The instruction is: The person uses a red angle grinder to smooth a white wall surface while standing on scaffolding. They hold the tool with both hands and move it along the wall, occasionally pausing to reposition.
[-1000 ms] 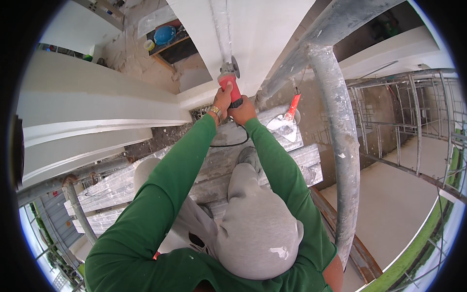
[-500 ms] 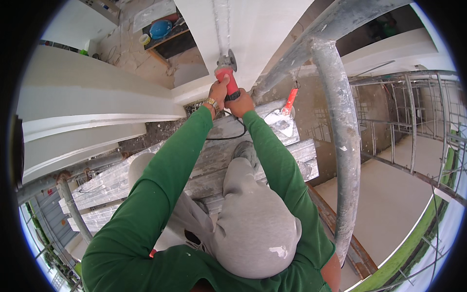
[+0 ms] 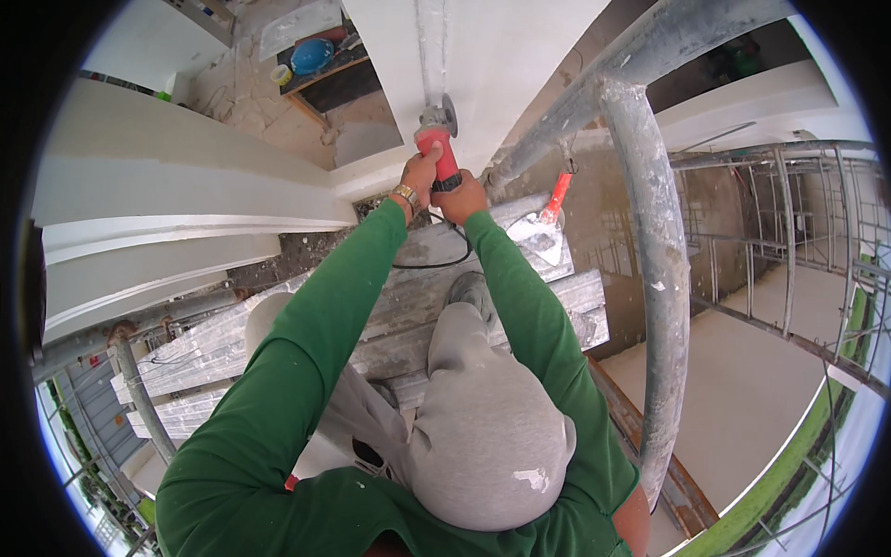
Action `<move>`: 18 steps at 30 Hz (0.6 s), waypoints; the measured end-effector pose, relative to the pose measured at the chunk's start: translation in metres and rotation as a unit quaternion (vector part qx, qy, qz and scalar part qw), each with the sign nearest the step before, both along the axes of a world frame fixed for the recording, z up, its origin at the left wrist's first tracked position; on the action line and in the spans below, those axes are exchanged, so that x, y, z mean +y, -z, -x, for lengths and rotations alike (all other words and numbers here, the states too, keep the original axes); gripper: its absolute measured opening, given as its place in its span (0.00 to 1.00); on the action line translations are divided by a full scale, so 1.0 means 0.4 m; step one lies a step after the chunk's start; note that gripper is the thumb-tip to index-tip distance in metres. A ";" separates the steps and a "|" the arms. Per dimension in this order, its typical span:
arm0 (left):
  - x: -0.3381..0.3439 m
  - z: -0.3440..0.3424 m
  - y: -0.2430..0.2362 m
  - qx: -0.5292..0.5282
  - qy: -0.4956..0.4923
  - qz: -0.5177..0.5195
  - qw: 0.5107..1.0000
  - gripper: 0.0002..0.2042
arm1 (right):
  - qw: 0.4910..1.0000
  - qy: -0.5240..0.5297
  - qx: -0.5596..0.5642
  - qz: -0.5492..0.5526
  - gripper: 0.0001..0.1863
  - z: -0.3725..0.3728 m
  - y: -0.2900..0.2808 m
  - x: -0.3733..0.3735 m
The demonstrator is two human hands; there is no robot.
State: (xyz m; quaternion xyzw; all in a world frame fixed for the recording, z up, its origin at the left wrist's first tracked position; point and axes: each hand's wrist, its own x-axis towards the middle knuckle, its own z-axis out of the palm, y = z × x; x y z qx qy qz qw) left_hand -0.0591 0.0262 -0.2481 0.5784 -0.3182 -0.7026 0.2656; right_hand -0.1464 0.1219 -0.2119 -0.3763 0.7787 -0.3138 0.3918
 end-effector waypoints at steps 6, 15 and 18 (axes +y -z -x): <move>0.006 -0.002 -0.025 0.000 0.005 -0.002 1.000 0.27 | 1.000 0.005 -0.009 -0.004 0.34 -0.001 0.008 0.002; 0.000 -0.005 -0.007 0.012 0.000 -0.015 1.000 0.26 | 1.000 0.003 -0.004 -0.010 0.34 -0.004 0.007 -0.004; -0.001 -0.008 -0.006 0.004 0.004 -0.013 1.000 0.26 | 1.000 0.004 -0.007 -0.007 0.34 -0.006 0.007 0.000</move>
